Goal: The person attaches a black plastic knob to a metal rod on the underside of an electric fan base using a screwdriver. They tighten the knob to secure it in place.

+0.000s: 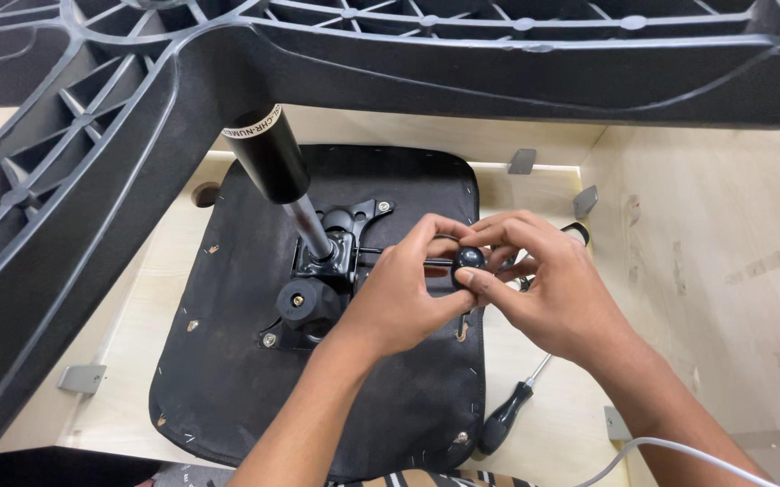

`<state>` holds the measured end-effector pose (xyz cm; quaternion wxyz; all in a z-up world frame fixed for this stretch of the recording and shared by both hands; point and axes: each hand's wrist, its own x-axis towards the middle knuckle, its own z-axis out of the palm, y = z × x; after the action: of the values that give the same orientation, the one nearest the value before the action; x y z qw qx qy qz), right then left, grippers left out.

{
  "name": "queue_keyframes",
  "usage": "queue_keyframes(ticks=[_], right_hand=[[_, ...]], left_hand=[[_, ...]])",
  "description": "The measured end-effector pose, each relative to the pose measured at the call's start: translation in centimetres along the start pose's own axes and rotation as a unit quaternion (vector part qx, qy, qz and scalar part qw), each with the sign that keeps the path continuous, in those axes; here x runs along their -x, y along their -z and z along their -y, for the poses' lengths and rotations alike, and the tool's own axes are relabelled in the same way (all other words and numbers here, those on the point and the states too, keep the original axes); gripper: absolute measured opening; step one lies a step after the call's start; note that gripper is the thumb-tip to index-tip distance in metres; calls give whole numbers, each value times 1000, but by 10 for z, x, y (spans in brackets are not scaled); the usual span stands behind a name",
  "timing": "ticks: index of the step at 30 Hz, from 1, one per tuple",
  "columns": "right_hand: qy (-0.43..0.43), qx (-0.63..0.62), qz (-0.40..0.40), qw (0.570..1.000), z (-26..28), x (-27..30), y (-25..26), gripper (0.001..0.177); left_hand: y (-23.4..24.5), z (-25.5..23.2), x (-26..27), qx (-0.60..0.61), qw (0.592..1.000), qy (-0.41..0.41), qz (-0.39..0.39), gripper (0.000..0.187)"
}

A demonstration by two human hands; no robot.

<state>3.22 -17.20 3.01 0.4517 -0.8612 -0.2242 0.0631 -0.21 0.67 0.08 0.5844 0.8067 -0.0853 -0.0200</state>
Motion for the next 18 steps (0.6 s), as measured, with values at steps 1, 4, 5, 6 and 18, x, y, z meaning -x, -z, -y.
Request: queue_keyframes(ticks=[1,4,5,6,18], right_hand=[[-10,4,-5,1000,0,0,-1,31],[-36,14,-12,999,0,0,-3,36],[-42,15,-13,999,-1,0,-2,37],[-47,17,-13,999,-2,-1,-2,38],[50,19,-34,998,-1,7,7,27]], left_hand=[[-3,0,0,9,1000,-8,-20,47],[-11,3,-1,31,997,-12,-68,43],[-13,4,0,34,997,-1,-75,44],[-15,4,0,37,996,11,-81,45],[-12,0,2,68,997,-43,4,51]])
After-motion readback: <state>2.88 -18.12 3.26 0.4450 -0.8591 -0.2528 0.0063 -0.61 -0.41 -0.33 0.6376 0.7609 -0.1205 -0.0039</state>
